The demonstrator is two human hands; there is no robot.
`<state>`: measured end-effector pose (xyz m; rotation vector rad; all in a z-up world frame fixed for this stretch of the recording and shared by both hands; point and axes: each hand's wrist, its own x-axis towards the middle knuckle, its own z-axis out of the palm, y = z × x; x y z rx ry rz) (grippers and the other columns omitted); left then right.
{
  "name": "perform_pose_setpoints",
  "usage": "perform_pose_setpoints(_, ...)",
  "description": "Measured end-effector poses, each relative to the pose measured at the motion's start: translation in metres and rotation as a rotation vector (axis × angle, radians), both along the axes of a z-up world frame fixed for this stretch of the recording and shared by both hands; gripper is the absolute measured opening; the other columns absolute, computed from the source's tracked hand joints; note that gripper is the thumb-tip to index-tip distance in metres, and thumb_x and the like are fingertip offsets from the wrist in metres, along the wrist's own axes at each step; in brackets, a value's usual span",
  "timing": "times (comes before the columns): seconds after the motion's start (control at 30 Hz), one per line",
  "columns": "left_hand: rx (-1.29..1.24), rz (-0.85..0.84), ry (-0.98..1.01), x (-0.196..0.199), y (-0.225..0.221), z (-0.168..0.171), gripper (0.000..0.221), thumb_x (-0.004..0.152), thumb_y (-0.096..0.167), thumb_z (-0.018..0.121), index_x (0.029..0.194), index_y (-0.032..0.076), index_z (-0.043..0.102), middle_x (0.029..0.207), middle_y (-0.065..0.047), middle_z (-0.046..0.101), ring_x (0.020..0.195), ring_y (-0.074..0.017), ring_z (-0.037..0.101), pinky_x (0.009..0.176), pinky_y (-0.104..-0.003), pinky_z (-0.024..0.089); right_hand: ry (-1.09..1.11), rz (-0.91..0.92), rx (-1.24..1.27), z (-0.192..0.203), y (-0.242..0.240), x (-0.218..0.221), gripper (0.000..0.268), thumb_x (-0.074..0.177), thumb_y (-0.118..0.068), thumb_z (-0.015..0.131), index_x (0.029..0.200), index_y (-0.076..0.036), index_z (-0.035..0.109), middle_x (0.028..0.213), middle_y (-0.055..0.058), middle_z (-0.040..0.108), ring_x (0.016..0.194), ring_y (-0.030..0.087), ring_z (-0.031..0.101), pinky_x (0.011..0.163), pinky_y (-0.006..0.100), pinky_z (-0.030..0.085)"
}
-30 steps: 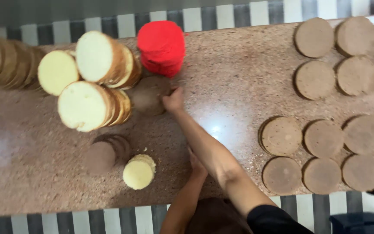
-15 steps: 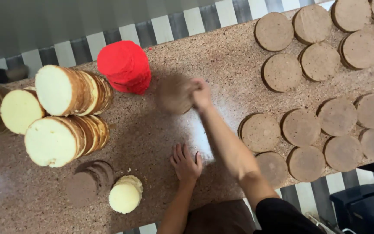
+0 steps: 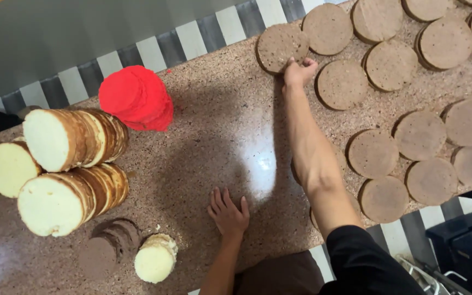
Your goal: The person arranges round and square cake layers on a countertop. They separate stacked layers and place them in rows, then move square layers to the side. Another person cleans the counter and sprays a liquid on some layers.
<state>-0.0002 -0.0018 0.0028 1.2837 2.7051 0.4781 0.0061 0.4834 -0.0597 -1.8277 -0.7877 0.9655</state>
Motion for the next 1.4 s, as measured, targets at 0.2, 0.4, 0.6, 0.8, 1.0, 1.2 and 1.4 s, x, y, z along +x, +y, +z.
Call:
perform_pose_setpoints(0.2, 0.020, 0.000, -0.001, -0.002, 0.002, -0.001, 0.063, 0.099, 0.050, 0.052, 0.142, 0.004, 0.050, 0.151, -0.023, 0.043, 0.139, -0.0425, 0.042, 0.107, -0.063, 0.033, -0.400, -0.029, 0.114, -0.012, -0.011, -0.003, 0.043, 0.073, -0.008, 0.091, 0.102, -0.009, 0.060, 0.107, 0.013, 0.058, 0.095, 0.025, 0.058, 0.084, 0.038, 0.049)
perform_pose_setpoints(0.4, 0.033, 0.018, -0.011, -0.003, 0.002, -0.002, 0.063, 0.098, 0.051, 0.052, 0.140, 0.004, 0.049, 0.153, -0.022, 0.042, 0.141, -0.0408, 0.040, 0.110, -0.061, 0.032, 0.263, 0.110, 0.225, 0.013, -0.090, 0.013, 0.039, 0.095, -0.003, 0.072, 0.125, -0.008, 0.047, 0.130, 0.018, 0.056, 0.106, 0.021, 0.063, 0.093, 0.034, 0.057)
perform_pose_setpoints(0.6, -0.034, -0.007, -0.027, -0.001, -0.003, -0.004, 0.062, 0.100, 0.049, 0.053, 0.141, 0.004, 0.049, 0.151, -0.024, 0.042, 0.140, -0.0421, 0.039, 0.108, -0.061, 0.032, 0.437, -0.263, 0.004, 0.004, -0.194, 0.051, 0.043, 0.097, -0.005, 0.061, 0.130, -0.006, 0.033, 0.122, 0.016, 0.056, 0.088, 0.020, 0.066, 0.062, 0.034, 0.062)
perform_pose_setpoints(0.8, 0.006, -0.019, 0.008, -0.002, -0.001, -0.001, 0.063, 0.096, 0.047, 0.058, 0.140, 0.003, 0.050, 0.151, -0.023, 0.042, 0.140, -0.0422, 0.040, 0.108, -0.061, 0.033, 0.151, -0.275, 0.025, -0.015, -0.165, 0.050, 0.047, 0.094, -0.004, 0.070, 0.128, -0.005, 0.038, 0.112, 0.011, 0.059, 0.092, 0.017, 0.061, 0.075, 0.029, 0.055)
perform_pose_setpoints(1.0, 0.019, 0.008, 0.005, -0.002, 0.001, 0.004, 0.065, 0.093, 0.046, 0.063, 0.140, 0.004, 0.050, 0.151, -0.022, 0.043, 0.140, -0.0416, 0.042, 0.108, -0.062, 0.035, 0.178, -0.243, 0.083, -0.044, -0.152, 0.069, 0.045, 0.091, -0.004, 0.075, 0.124, -0.005, 0.045, 0.104, 0.006, 0.052, 0.088, 0.016, 0.054, 0.076, 0.030, 0.052)
perform_pose_setpoints(1.2, 0.015, 0.015, 0.008, -0.001, 0.003, 0.004, 0.065, 0.093, 0.048, 0.062, 0.139, 0.003, 0.050, 0.151, -0.022, 0.044, 0.141, -0.0419, 0.041, 0.108, -0.062, 0.035, -0.062, -0.168, -0.005, 0.005, -0.161, 0.059, 0.043, 0.091, -0.009, 0.079, 0.122, -0.004, 0.050, 0.101, 0.005, 0.056, 0.092, 0.018, 0.055, 0.086, 0.033, 0.051)
perform_pose_setpoints(1.4, -0.079, 0.094, -0.036, 0.000, -0.007, -0.004, 0.070, 0.094, 0.047, 0.061, 0.143, -0.002, 0.046, 0.151, -0.028, 0.040, 0.142, -0.0467, 0.035, 0.106, -0.066, 0.029, 0.040, 0.493, 0.249, 0.080, -0.290, 0.020, 0.050, 0.090, -0.009, 0.074, 0.133, -0.002, 0.050, 0.127, 0.016, 0.060, 0.118, 0.023, 0.060, 0.103, 0.035, 0.049)
